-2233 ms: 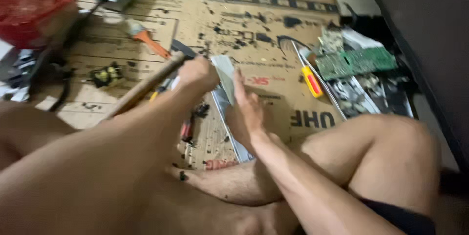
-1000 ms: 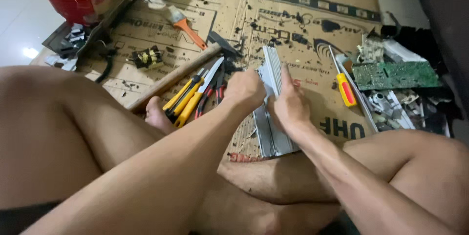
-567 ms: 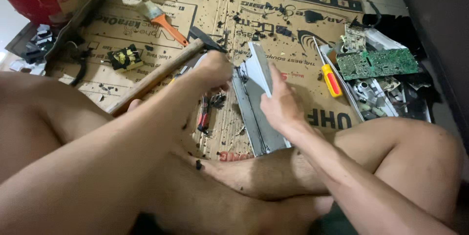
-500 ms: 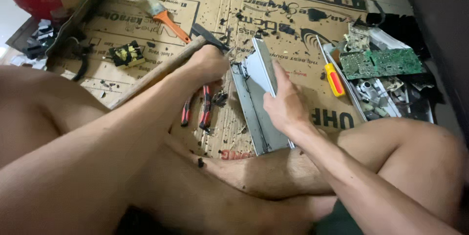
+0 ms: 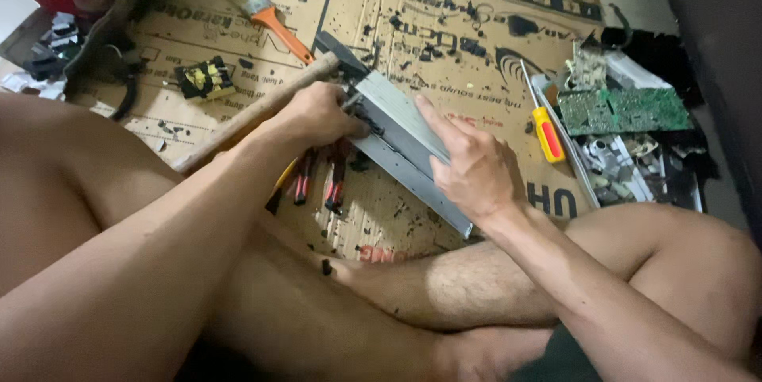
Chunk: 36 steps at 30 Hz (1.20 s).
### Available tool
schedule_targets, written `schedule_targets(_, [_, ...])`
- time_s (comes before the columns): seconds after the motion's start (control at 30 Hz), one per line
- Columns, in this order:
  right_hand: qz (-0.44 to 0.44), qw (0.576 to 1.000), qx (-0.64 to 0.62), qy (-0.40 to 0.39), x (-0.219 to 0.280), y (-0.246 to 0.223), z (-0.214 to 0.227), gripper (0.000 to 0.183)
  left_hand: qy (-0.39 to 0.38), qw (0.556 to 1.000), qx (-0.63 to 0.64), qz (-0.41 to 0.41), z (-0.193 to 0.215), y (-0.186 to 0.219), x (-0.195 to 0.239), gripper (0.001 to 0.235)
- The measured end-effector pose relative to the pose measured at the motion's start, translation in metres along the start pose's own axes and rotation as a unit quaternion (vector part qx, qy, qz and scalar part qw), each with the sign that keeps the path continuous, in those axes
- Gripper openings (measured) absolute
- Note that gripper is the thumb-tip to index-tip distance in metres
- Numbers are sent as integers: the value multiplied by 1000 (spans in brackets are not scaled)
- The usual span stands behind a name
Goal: The person sits on the floor and uses a utility knife to pry open a silver metal casing, likely a heatsink or electronic enclosure. They repeatedly insert the blade into seams and twist to separate the parts.
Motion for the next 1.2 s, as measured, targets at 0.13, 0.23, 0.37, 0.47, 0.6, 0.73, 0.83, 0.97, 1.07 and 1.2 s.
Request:
schedule_targets(0.13, [-1, 1000, 31, 3, 4, -4, -1, 73, -9, 1000, -12, 21, 1, -6, -7, 33])
schedule_targets(0.23, [-8, 1000, 23, 3, 3, 0, 2, 68, 2, 998, 40, 55, 2, -15, -16, 25])
schedule_targets(0.37, [-14, 1000, 16, -2, 3, 7, -3, 60, 29, 992, 75, 94, -10, -28, -33, 26])
schedule_targets(0.47, [-18, 999, 32, -14, 3, 9, -5, 62, 52, 983, 110, 139, -19, -40, -44, 22])
schedule_targets(0.6, [-22, 999, 23, 13, -1, 2, -8, 59, 107, 967, 134, 186, -20, -47, -39, 27])
schedule_targets(0.73, [-29, 999, 23, 13, 2, 17, -16, 58, 148, 962, 165, 161, 14, -53, -29, 16])
schedule_targets(0.83, [-34, 997, 63, -9, 0, 9, -4, 61, 92, 965, 185, 161, 37, -40, 18, 44])
schedule_targets(0.97, [-20, 1000, 19, 7, 1, 29, -18, 58, 67, 986, 110, 106, 15, -26, 28, 37])
schedule_targets(1.07, [-32, 999, -1, 20, 0, 18, -13, 55, 57, 994, 38, 83, 9, -13, 34, 43])
schedule_targets(1.2, [-40, 999, 13, 31, 0, 13, -12, 47, 79, 993, -15, 82, 5, -17, 7, 44])
Point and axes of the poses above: each hand's wrist, its own x-axis away from the middle knuckle, its own z-axis out of the back of the hand, y = z × x, the point moved 4 cm from there along -x, towards the middle knuckle, and after that the axes turned 14 degrees about z, right-handed, at the moved point
